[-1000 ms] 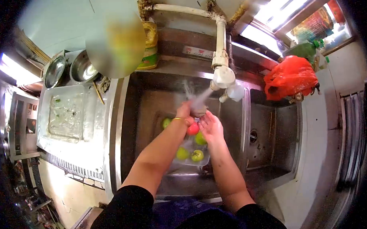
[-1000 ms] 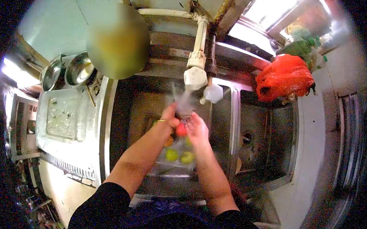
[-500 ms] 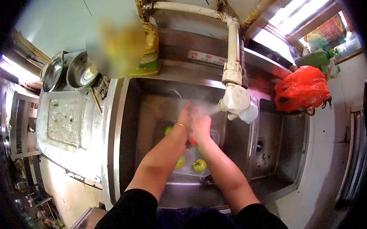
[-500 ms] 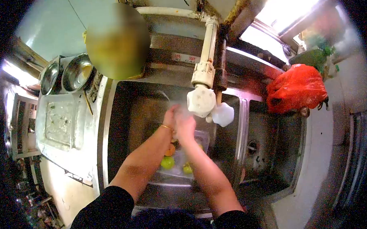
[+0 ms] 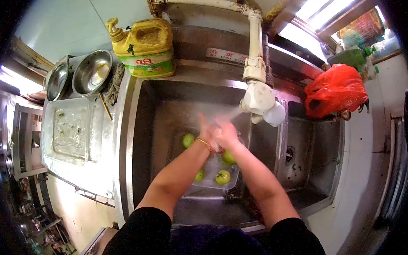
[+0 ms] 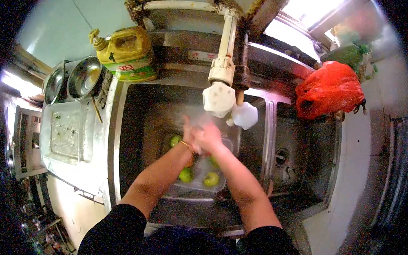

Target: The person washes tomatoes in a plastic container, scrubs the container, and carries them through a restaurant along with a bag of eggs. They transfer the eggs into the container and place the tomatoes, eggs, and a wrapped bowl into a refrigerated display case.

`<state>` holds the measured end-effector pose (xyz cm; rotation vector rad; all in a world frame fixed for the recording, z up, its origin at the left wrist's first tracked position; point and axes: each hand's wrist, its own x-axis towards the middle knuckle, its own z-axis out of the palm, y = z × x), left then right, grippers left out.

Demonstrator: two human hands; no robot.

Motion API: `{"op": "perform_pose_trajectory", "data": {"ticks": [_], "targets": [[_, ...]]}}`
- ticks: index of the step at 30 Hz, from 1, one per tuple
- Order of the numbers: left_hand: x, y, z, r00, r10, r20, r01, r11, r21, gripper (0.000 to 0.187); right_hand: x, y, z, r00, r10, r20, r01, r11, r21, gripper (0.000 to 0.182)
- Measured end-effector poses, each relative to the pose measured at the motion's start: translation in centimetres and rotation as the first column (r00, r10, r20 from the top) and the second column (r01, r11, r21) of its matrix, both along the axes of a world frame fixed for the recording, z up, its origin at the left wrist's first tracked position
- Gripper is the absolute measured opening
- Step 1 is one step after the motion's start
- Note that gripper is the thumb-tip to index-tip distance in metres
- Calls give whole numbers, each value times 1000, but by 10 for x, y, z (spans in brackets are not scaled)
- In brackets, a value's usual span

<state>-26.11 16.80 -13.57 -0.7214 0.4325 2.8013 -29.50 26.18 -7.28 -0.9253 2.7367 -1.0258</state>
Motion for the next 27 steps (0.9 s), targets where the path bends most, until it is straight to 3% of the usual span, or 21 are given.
{"op": "perform_pose_trajectory", "data": {"ticks": [1,2,3,5,6,7,8,9,10,11,12,14,15,16,17,18,21,22,24,27], "targets": [[3,10,-23,993,40,-110,-59,983,-176,62,7,-3,-6,981,-99,169,104,994,-26,28],[3,16,-25,993,55,-102,-72,982,-176,55,11,-4,-13,924,-185,333,208,977,-35,31],[3,22,-27,993,70,-93,-86,981,-176,49,12,-4,-29,937,-217,273,247,966,-80,28],[10,31,-5,984,18,178,-49,984,174,41,-1,2,-49,989,-113,100,66,919,390,26],[10,37,-1,974,-3,228,20,997,-68,43,-10,4,-59,999,-24,43,-7,797,605,26],[11,45,1,956,-16,293,106,949,-297,45,-12,10,-71,999,-29,-32,43,789,613,23],[18,52,0,930,-19,368,213,842,-496,47,-6,20,-90,880,-435,191,431,900,63,22],[16,61,-38,958,-142,249,283,606,-744,49,-14,36,-116,783,-376,495,476,875,-88,29],[31,60,-15,966,-225,125,211,416,-885,51,-17,50,-120,282,-273,920,776,628,-52,41],[47,58,12,956,-293,18,82,209,-975,57,-10,52,-74,90,-249,964,859,509,51,45],[64,55,11,894,-447,-12,-62,-97,-993,62,-5,60,-63,5,-214,977,898,430,90,44],[82,24,30,724,-667,175,21,-232,-972,64,16,73,-41,-19,14,1000,880,474,10,46],[93,8,16,753,-651,98,-99,-259,-961,68,25,91,-69,12,-26,1000,833,553,5,43],[100,-8,15,792,-573,212,-97,-460,-882,68,40,99,-77,77,-53,996,789,614,-28,43],[107,-25,7,754,-512,411,90,-538,-838,67,57,108,-97,133,-156,979,755,655,1,46],[121,-33,-16,761,-426,489,256,-495,-830,73,72,114,-113,195,-253,948,719,694,37,49],[127,-38,-25,714,-463,526,186,-598,-780,80,115,90,-106,342,-463,818,707,700,101,57],[120,-33,-27,722,-433,539,203,-613,-764,80,119,82,-113,467,-510,723,653,750,108,73],[103,-24,-26,706,-371,603,269,-648,-713,79,118,62,-127,654,-361,665,511,858,-37,87],[69,-15,-19,642,-257,722,401,-691,-602,77,93,42,-94,647,-450,616,396,888,233,95]]}}
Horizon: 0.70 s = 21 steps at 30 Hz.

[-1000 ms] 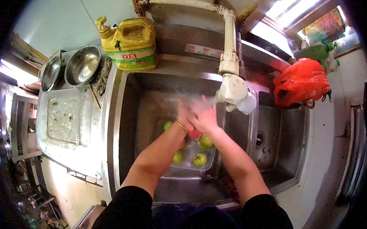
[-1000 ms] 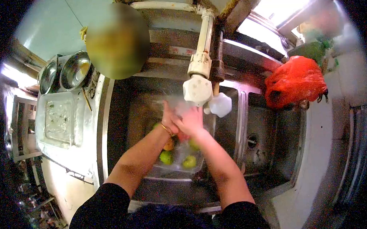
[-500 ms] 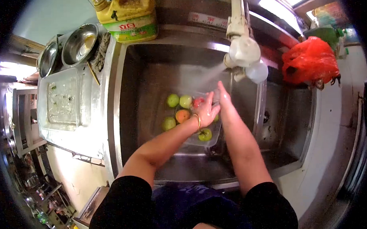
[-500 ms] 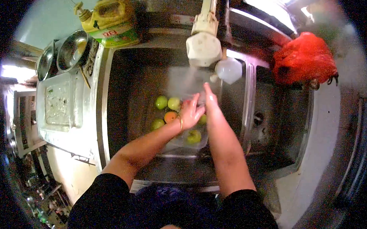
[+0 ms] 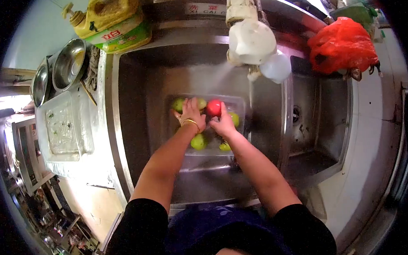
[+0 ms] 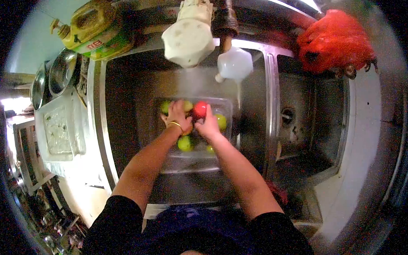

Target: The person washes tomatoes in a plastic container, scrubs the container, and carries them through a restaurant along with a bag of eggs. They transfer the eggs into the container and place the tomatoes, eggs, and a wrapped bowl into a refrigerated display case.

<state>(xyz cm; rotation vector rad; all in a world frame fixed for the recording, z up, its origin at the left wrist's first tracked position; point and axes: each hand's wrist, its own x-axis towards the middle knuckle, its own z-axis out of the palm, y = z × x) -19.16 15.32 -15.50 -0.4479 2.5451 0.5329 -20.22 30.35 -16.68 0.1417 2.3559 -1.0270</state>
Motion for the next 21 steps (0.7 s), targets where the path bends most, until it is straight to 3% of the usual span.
{"op": "perform_pose_trajectory", "data": {"ticks": [6,7,9,11,13,14,17,18,19,21], "targets": [[-46,-24,-8,990,124,64,-126,992,23,69,-60,-17,-32,959,74,-272,-21,981,190,77],[-55,-28,-7,987,131,97,-136,990,41,69,-71,-26,-19,969,45,-242,-3,985,174,73],[-66,-53,-105,997,77,3,-77,992,95,68,-87,-34,8,985,-8,-172,35,988,154,64],[-70,-62,-116,987,157,-24,-150,972,181,68,-91,-29,6,974,-83,-211,89,996,19,54],[-70,-52,-32,935,353,41,-349,891,291,66,-88,-24,-13,956,-202,-213,178,976,-126,50],[-64,-44,-18,923,385,-17,-364,885,290,60,-81,-21,-44,919,-326,-220,280,935,-216,48],[-43,-27,-29,857,474,-203,-389,852,350,61,-55,-35,0,854,-499,147,478,642,-599,44],[-36,-20,-16,842,514,-164,-418,814,403,63,-42,-39,1,903,-428,12,356,733,-579,42],[-29,-16,-13,794,600,-96,-447,684,576,63,-32,-41,13,956,-277,-97,217,890,-402,42],[-14,-10,-8,688,721,89,-453,330,828,62,-16,-41,35,952,-292,-86,218,851,-477,38]]}}
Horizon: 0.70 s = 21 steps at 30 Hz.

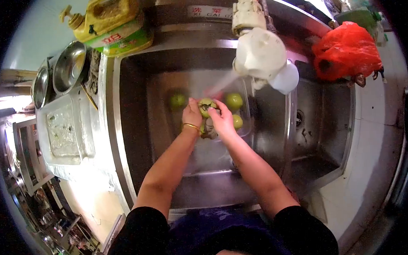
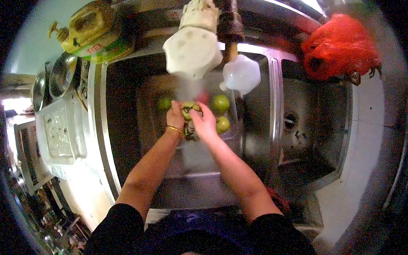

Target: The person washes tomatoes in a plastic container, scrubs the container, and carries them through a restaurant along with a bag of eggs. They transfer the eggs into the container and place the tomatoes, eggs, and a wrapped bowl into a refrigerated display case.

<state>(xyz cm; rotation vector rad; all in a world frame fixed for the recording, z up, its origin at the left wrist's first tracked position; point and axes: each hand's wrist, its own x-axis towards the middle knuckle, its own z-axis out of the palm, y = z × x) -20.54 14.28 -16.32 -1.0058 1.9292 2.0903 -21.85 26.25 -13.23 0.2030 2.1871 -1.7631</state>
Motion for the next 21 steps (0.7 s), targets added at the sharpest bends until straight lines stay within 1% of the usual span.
{"op": "perform_pose_trajectory", "data": {"ticks": [1,2,3,4,5,6,7,8,10,11,14,16,17,19,20,21], "targets": [[3,1,31,997,76,24,-79,983,168,57,5,2,9,999,-9,38,13,997,-82,38],[8,2,51,988,151,14,-146,920,365,56,7,3,17,997,-15,74,27,986,-166,38],[13,2,68,975,223,14,-194,816,545,54,8,3,27,994,-20,108,47,967,-250,39],[19,1,77,957,288,24,-221,676,703,53,10,1,37,994,-30,109,61,954,-293,38],[27,-2,81,955,288,-77,-137,655,743,48,12,0,47,993,-42,112,77,939,-335,37],[31,-2,89,949,290,-119,-106,654,749,46,14,-2,56,992,-53,112,91,922,-377,37],[34,-3,103,942,295,-163,-74,653,754,44,14,-4,64,995,-33,96,65,931,-359,35],[36,-6,114,931,301,-204,-45,653,756,43,16,-6,74,999,-22,42,35,937,-348,34],[38,-16,128,936,247,-250,32,648,761,42,21,-11,98,998,3,-59,-22,947,-320,34],[38,-20,133,937,219,-272,71,642,763,44,22,-11,105,997,9,-73,-31,951,-307,34],[37,-22,144,939,115,-323,130,753,645,48,26,-10,114,996,14,-86,-39,958,-285,34],[37,-21,144,932,100,-347,147,772,619,52,27,-9,115,998,6,-59,-23,955,-295,34],[36,-20,144,929,90,-359,158,780,605,55,26,-8,117,995,12,-102,-39,962,-271,34],[36,-19,141,911,14,-413,208,847,489,58,25,-8,121,983,26,-184,-67,973,-223,33],[36,-18,140,901,-27,-433,231,874,427,60,24,-7,120,990,9,-143,-49,959,-279,33],[36,-17,138,870,-60,-489,251,908,335,62,24,-6,118,995,-6,-100,-28,942,-334,33]]}}
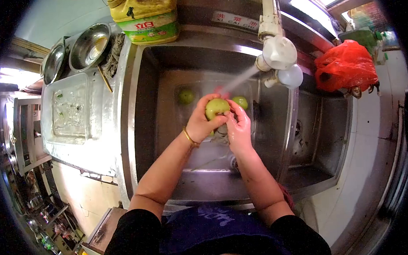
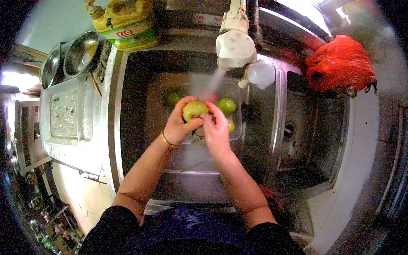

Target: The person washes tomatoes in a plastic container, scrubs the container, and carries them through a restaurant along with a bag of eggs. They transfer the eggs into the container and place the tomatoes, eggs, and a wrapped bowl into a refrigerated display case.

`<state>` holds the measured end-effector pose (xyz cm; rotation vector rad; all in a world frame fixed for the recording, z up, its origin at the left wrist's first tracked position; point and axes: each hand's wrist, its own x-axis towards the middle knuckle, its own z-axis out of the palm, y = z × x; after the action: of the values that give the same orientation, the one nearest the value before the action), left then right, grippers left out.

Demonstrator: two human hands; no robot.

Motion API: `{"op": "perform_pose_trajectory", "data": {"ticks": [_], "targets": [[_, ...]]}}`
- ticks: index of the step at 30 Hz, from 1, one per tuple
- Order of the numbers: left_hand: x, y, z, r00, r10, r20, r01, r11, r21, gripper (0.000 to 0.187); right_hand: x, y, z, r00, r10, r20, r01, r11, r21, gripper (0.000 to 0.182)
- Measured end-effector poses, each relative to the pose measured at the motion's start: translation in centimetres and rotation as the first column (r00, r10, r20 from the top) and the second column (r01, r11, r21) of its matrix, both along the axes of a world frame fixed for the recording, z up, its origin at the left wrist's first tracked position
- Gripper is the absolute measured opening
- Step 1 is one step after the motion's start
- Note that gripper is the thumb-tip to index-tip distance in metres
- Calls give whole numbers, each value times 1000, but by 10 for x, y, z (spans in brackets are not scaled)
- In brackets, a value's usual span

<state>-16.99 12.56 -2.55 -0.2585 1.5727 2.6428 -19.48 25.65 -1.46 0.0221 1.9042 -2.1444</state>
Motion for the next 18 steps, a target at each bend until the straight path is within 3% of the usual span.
{"op": "perform_pose_trajectory", "data": {"ticks": [2,5,8,9,10,11,12,13,14,17,18], "targets": [[0,3,-4,992,-3,-130,-19,986,-167,65,-2,4,-5,994,-8,112,17,996,-84,34],[5,1,0,993,-88,-73,91,995,34,69,-10,13,-17,963,49,264,-23,995,-101,37],[17,-3,-26,949,-42,313,-110,886,451,72,-13,25,-41,934,175,311,-191,981,20,45],[20,-7,-41,975,97,200,-90,995,-43,68,-14,30,-45,967,140,215,-188,957,221,46],[24,-15,-60,987,157,29,-119,844,-522,65,-15,36,-49,986,124,113,-160,896,414,48],[28,-21,-77,980,122,-154,-194,476,-858,62,-18,42,-52,991,130,11,-112,802,587,49],[32,-27,-89,992,31,-121,-124,346,-930,60,-24,47,-42,996,55,76,-91,773,627,50],[38,-33,-99,996,-51,-74,-62,197,-979,58,-26,56,-62,997,-27,77,-21,830,558,47],[41,-41,-109,992,-122,-17,-13,35,-999,57,-29,68,-78,998,-40,48,4,812,584,47],[51,-60,-146,993,67,93,70,286,-956,54,-39,71,-72,987,-54,-154,149,690,709,48],[58,-68,-187,961,269,63,-146,688,-711,51,-39,70,-74,964,-19,-264,211,657,723,49]]}}
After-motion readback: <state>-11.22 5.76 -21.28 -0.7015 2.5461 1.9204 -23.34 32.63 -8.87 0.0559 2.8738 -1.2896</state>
